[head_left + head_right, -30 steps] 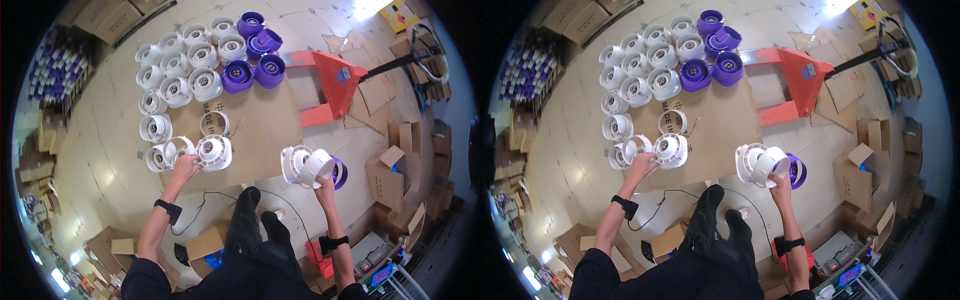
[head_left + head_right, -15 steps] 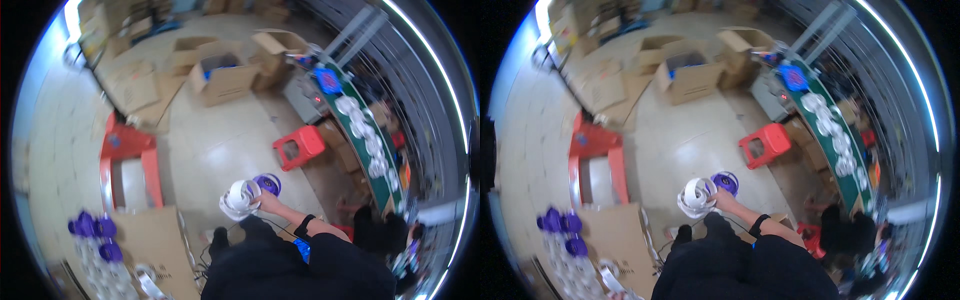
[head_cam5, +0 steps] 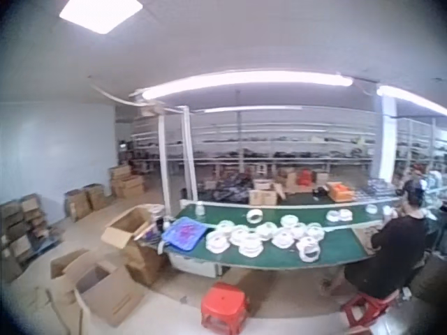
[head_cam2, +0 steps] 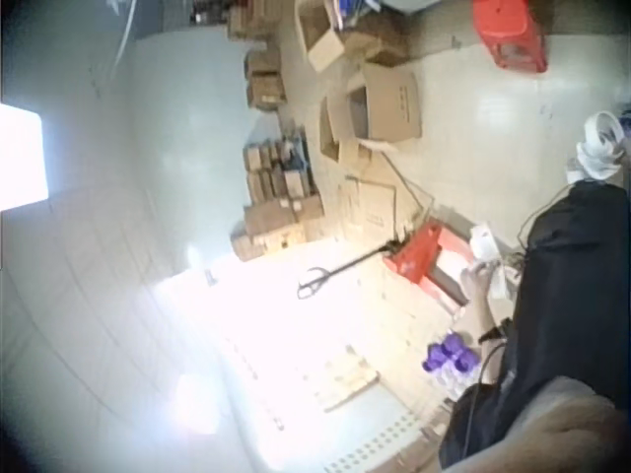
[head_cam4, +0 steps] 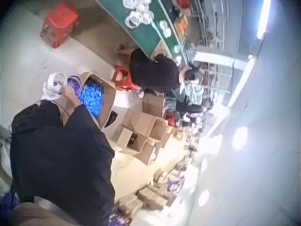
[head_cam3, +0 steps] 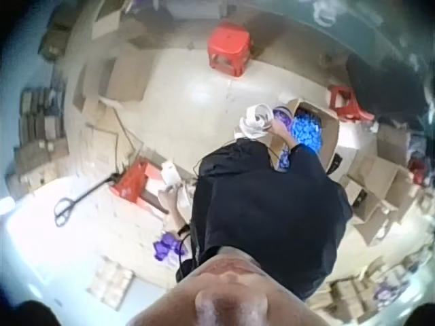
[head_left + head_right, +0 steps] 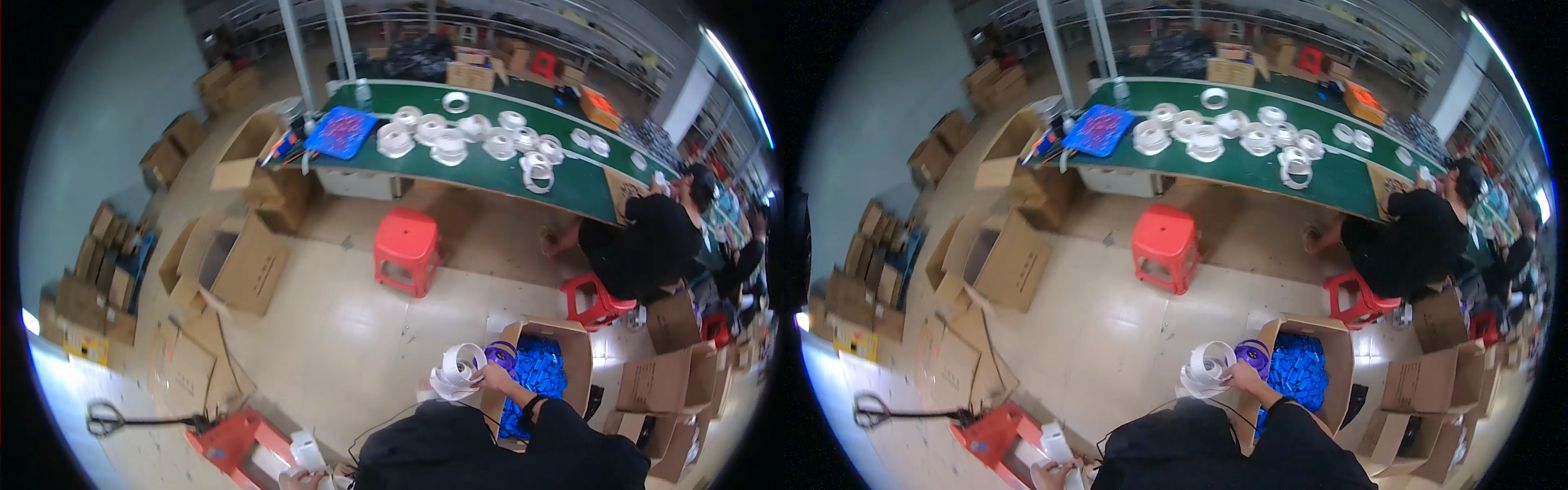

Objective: The person assembles white plastic light fixture components on a green workbench. They pick up circular housings and central motor units, fit them together, and place the completed assemblies onto a cardboard box. The person repeatedly moves between the workbench and the box to organize the finished units.

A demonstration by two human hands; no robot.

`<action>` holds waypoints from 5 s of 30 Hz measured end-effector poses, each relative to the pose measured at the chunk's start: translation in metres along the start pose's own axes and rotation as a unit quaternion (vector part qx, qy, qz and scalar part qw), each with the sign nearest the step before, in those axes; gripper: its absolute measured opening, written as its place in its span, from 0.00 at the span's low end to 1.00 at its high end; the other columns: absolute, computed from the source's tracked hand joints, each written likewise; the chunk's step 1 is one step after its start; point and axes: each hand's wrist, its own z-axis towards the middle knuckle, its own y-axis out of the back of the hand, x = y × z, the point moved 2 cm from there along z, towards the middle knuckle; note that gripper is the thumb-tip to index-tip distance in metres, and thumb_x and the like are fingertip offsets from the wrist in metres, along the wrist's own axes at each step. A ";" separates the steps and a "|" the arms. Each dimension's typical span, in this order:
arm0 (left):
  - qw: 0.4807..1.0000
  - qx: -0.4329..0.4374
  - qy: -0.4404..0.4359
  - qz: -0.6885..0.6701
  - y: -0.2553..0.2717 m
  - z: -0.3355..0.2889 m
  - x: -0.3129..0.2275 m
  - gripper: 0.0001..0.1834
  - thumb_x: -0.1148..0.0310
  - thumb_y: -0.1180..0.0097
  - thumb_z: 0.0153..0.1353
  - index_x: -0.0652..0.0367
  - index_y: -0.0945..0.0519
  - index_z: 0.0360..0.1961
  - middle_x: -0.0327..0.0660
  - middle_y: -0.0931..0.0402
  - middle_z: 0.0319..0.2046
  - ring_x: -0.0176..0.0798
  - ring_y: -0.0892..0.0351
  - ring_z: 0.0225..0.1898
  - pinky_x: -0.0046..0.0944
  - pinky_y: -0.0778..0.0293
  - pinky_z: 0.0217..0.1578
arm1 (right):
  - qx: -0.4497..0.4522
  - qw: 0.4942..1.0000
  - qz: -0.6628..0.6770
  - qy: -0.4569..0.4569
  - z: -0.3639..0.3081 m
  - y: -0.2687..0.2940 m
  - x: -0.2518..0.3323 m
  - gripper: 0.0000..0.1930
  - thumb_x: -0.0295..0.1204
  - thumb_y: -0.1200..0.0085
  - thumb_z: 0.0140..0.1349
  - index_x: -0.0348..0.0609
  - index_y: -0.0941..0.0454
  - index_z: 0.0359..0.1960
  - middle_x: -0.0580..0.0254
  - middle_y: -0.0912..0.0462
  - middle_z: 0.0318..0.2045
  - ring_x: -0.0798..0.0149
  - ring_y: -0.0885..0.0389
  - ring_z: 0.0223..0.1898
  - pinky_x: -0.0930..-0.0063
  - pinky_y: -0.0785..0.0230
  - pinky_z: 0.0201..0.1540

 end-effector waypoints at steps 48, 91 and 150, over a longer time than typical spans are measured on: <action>0.852 -0.033 -0.486 0.190 -0.267 0.351 -1.093 0.19 0.67 0.34 0.48 0.50 0.20 0.44 0.49 0.25 0.41 0.51 0.19 0.42 0.49 0.22 0.40 | -0.445 0.819 0.070 -0.355 0.297 0.722 -0.532 0.18 0.40 0.30 0.47 0.55 0.13 0.42 0.44 0.16 0.42 0.44 0.18 0.42 0.55 0.26 0.48; 0.790 0.048 0.295 -0.535 -0.475 -0.001 -0.448 0.14 0.68 0.47 0.57 0.53 0.16 0.43 0.42 0.15 0.33 0.38 0.15 0.31 0.41 0.19 0.31 | 0.361 0.913 -0.046 0.183 0.328 0.491 -0.196 0.10 0.35 0.49 0.70 0.42 0.22 0.43 0.65 0.19 0.27 0.69 0.21 0.26 0.77 0.28 0.29; 0.263 -0.299 0.845 -0.358 -0.497 -0.441 0.407 0.25 0.66 0.36 0.52 0.45 0.21 0.54 0.50 0.17 0.38 0.56 0.18 0.43 0.53 0.23 0.42 | 0.355 0.192 -0.451 0.796 -0.351 -0.725 0.410 0.10 0.31 0.44 0.57 0.44 0.21 0.40 0.53 0.19 0.34 0.49 0.21 0.43 0.52 0.33 0.53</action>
